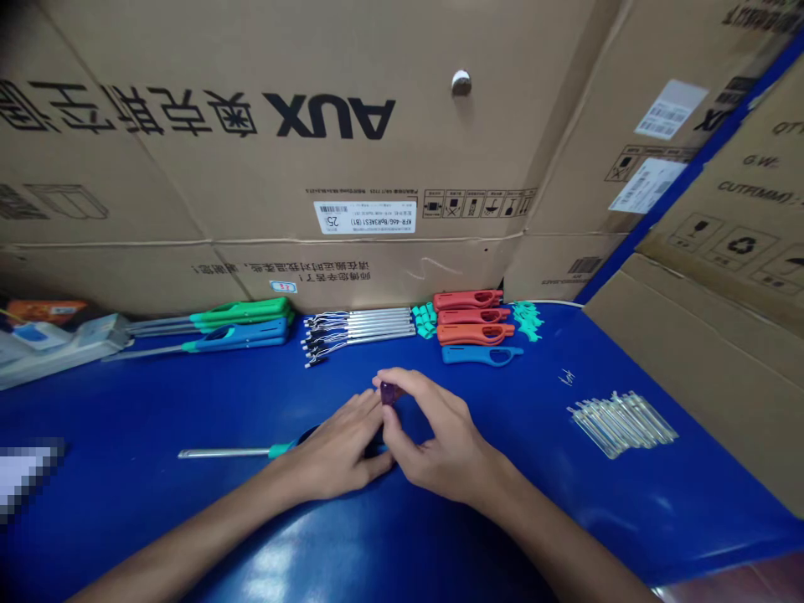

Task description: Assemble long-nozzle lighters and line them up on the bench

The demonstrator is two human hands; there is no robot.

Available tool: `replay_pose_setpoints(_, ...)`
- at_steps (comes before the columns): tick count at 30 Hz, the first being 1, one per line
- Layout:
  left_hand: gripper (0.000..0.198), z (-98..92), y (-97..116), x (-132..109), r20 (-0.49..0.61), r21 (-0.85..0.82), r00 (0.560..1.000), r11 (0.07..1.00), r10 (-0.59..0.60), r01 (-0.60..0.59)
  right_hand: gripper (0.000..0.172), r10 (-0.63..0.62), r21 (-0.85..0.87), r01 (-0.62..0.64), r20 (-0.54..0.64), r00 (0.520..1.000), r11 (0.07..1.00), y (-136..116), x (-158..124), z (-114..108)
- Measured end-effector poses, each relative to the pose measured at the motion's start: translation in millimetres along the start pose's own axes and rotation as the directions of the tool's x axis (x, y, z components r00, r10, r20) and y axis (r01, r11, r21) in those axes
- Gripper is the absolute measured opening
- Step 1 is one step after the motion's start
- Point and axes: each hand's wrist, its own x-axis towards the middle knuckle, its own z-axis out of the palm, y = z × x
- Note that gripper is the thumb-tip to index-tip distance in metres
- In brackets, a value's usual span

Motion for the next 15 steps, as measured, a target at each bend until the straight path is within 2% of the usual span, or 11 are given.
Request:
replay_pose_setpoints(3,0.030,-1.1,0.9,0.5,0.000,0.002,1.000,1.000,-0.003,0.003,0.045,-0.034,-0.010,0.035,0.029,0.999,0.999,-1.2,2.2,-1.3)
replay_pose_setpoints(6,0.039,-0.4,1.0,1.3,-0.003,0.012,1.000,1.000,-0.013,0.013,0.039,-0.078,-0.015,0.079,0.037,0.996,0.997,-0.5,4.5,-1.8)
replay_pose_setpoints(8,0.041,0.7,0.1,1.2,-0.007,0.006,1.000,1.000,-0.003,0.003,0.041,-0.068,-0.006,0.068,0.039,0.997,0.998,0.4,3.8,-1.0)
replay_pose_setpoints(11,0.033,1.8,-1.1,0.6,-0.030,0.004,0.999,1.000,0.019,-0.019,0.051,-0.037,0.023,0.036,0.018,0.999,0.999,1.5,-0.3,0.2)
replay_pose_setpoints(15,0.021,-1.0,1.0,0.6,-0.054,0.008,0.998,1.000,0.018,-0.018,0.056,0.007,0.093,0.001,-0.093,0.996,0.996,4.4,-3.6,-2.8)
